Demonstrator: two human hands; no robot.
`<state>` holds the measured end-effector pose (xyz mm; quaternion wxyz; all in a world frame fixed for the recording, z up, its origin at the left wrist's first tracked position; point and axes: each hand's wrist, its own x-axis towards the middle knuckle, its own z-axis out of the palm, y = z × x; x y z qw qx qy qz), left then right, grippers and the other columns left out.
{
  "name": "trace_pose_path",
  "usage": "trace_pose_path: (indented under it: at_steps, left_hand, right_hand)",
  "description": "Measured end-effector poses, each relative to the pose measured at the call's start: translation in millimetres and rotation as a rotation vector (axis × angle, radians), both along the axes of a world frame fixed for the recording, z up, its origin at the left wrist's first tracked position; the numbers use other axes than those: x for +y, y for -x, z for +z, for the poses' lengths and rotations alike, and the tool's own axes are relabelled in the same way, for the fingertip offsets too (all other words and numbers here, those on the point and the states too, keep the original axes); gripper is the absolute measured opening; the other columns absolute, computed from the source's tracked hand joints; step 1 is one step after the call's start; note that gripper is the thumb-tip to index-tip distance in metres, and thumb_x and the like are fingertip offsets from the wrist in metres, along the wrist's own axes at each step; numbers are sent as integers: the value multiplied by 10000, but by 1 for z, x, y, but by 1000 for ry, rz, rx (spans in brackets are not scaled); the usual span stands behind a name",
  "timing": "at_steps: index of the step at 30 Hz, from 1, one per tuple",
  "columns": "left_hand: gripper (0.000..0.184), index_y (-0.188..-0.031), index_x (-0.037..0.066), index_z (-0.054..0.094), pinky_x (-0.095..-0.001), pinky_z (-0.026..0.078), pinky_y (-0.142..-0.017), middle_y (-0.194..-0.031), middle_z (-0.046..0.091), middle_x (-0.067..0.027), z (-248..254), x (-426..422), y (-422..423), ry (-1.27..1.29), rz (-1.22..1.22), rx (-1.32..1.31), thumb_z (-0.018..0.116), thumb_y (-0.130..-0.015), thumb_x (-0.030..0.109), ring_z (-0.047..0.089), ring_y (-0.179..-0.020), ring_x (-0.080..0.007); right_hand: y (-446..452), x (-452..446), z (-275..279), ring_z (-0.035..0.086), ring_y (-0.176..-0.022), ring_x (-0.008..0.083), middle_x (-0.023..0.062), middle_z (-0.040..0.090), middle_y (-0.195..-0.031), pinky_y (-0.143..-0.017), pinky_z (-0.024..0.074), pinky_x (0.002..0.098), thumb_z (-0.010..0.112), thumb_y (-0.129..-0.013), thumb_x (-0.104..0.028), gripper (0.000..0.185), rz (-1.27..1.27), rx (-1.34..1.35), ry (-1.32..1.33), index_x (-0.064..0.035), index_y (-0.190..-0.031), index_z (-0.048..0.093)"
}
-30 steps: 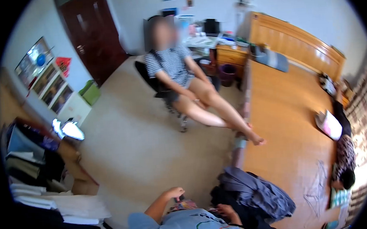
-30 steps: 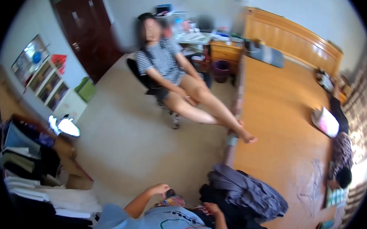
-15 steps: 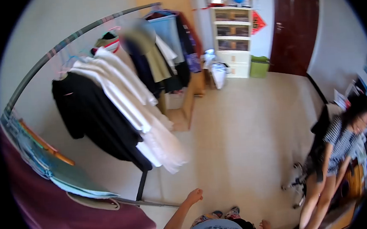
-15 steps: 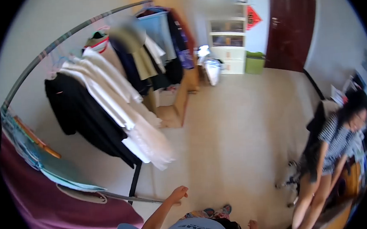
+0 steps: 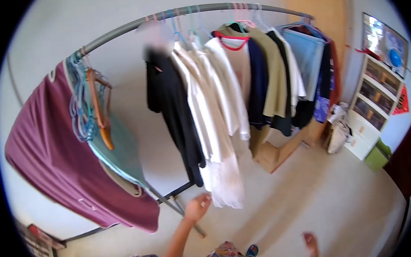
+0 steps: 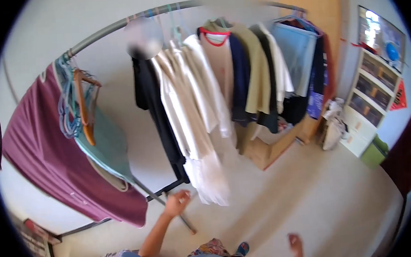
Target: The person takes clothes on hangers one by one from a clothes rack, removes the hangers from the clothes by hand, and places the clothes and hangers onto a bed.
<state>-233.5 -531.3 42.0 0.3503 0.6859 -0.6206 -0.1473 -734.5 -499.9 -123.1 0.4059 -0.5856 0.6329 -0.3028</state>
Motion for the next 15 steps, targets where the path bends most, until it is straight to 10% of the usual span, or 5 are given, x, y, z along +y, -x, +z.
trace_pose_path:
  at_steps: [2,6,10,15]
  left_hand:
    - [139,-845,45,544,-286,434,-573,-721,581,-104,66,-11,-26,203,173,79,513,-760,151,573,-656,-216]
    - [155,-814,-16,517,-224,399,-563,-640,539,-62,177,-53,-63,696,304,126,491,-790,134,502,-597,-96]
    - [209,-825,-19,512,-196,363,-598,-738,505,-59,259,-130,-87,896,229,294,526,-775,184,445,-653,-78]
    - [486,-957,-68,474,-340,383,-737,-904,490,-205,320,-212,-112,834,303,-145,584,-676,313,491,-838,-310]
  right_hand:
    - [-51,-97,139,522,-855,193,102,555,-890,-768,401,294,463,-783,-52,132,97,215,496,-24,-893,532]
    - [-197,-191,335,475,-919,247,119,497,-1017,-785,372,315,486,-736,-15,157,584,-343,776,-11,-878,552]
    - [-322,-208,427,440,-977,250,89,458,-1071,-804,363,336,575,-664,-51,268,1049,-201,1284,-54,-930,537]
    - [-388,-187,454,415,-1009,258,83,438,-1081,-761,375,363,605,-638,-147,279,1293,-185,1581,-72,-894,522]
